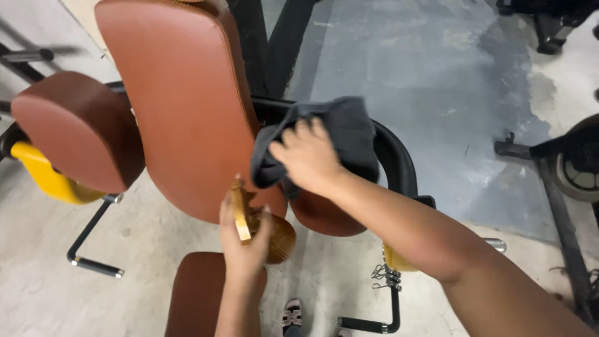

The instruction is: Cleaning a gym exercise machine using a spray bottle and cloth.

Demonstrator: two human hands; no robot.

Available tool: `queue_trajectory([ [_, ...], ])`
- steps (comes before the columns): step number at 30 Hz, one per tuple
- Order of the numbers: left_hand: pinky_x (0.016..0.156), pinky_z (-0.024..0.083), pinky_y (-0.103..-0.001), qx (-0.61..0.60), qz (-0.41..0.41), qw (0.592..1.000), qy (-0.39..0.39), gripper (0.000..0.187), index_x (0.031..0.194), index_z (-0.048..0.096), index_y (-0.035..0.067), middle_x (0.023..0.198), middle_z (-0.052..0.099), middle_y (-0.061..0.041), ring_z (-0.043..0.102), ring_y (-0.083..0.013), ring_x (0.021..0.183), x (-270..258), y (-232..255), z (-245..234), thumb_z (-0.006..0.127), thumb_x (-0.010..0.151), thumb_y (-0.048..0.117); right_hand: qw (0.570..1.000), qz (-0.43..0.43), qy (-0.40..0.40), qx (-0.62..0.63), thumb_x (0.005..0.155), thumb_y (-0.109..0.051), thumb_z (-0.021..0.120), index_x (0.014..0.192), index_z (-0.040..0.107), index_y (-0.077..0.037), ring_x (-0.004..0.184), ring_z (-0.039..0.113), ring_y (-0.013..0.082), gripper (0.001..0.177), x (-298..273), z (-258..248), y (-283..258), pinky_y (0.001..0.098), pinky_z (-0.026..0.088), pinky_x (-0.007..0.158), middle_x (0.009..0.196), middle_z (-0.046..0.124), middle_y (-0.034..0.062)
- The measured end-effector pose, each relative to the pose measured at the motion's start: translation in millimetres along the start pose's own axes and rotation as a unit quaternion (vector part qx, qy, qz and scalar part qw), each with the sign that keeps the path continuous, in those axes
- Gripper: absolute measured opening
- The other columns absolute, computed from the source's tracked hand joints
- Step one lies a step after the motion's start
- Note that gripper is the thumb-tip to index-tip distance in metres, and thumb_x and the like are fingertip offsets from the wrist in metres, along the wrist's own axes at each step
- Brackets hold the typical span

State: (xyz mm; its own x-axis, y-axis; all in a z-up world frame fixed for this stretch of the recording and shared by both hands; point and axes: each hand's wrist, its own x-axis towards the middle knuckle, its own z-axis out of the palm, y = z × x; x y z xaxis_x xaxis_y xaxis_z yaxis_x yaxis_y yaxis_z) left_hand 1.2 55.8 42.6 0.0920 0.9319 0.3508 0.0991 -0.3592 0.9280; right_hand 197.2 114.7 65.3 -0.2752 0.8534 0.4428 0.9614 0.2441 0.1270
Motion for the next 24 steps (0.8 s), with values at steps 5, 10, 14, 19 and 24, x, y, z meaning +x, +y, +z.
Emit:
queue_trajectory([
  [5,0.085,0.055,-0.034,0.094,0.088,0.992,-0.010,0.061,0.144,0.053,0.001,0.124,0.060,-0.014,0.067,-0.0218,0.097,46,-2,-18,0.071,0.086,0.004,0.954,0.052,-0.277,-0.099,0.090,-0.032,0.063,0.124,0.068,-0.008,0.124,0.052,0.0508,0.042,73,29,-28,0.0749,0.025,0.105,0.129,0.061,0.0242],
  [10,0.090,0.054,-0.034,0.063,0.113,0.989,-0.070,0.061,0.146,0.053,0.001,0.120,0.062,-0.014,0.067,-0.0232,0.099,75,-4,-30,0.069,0.087,0.004,0.895,0.090,-0.437,0.007,0.089,-0.022,0.061,0.123,0.072,-0.009,0.122,0.061,0.0385,0.039,94,1,7,0.0750,0.024,0.114,0.124,0.068,0.0189],
  [14,0.090,0.054,-0.037,0.082,0.130,0.979,-0.136,0.050,0.134,0.059,0.000,0.115,0.065,-0.015,0.067,-0.0277,0.105,85,-9,-29,0.069,0.085,0.005,0.884,0.236,-0.287,0.283,0.080,-0.022,0.065,0.120,0.075,-0.013,0.094,0.069,0.0280,0.042,62,-13,70,0.0431,0.055,0.084,0.104,0.075,0.0138],
  [19,0.092,0.054,-0.037,0.043,0.141,0.971,-0.189,0.058,0.141,0.056,-0.001,0.118,0.064,-0.016,0.067,-0.0279,0.105,92,-24,-24,0.069,0.085,0.007,0.765,0.358,-0.066,0.532,0.081,-0.009,0.059,0.125,0.069,-0.006,0.086,0.066,0.0147,0.046,-51,27,141,0.0301,0.054,0.077,0.098,0.072,0.0040],
  [24,0.094,0.055,-0.036,0.014,0.134,0.964,-0.231,0.063,0.147,0.052,0.000,0.118,0.064,-0.014,0.068,-0.0236,0.101,101,-22,-22,0.068,0.086,0.006,0.447,0.489,0.256,0.704,0.100,-0.032,0.055,0.136,0.061,-0.001,0.108,0.069,0.0212,0.047,-159,98,116,0.0363,0.055,0.097,0.124,0.070,0.0125],
])
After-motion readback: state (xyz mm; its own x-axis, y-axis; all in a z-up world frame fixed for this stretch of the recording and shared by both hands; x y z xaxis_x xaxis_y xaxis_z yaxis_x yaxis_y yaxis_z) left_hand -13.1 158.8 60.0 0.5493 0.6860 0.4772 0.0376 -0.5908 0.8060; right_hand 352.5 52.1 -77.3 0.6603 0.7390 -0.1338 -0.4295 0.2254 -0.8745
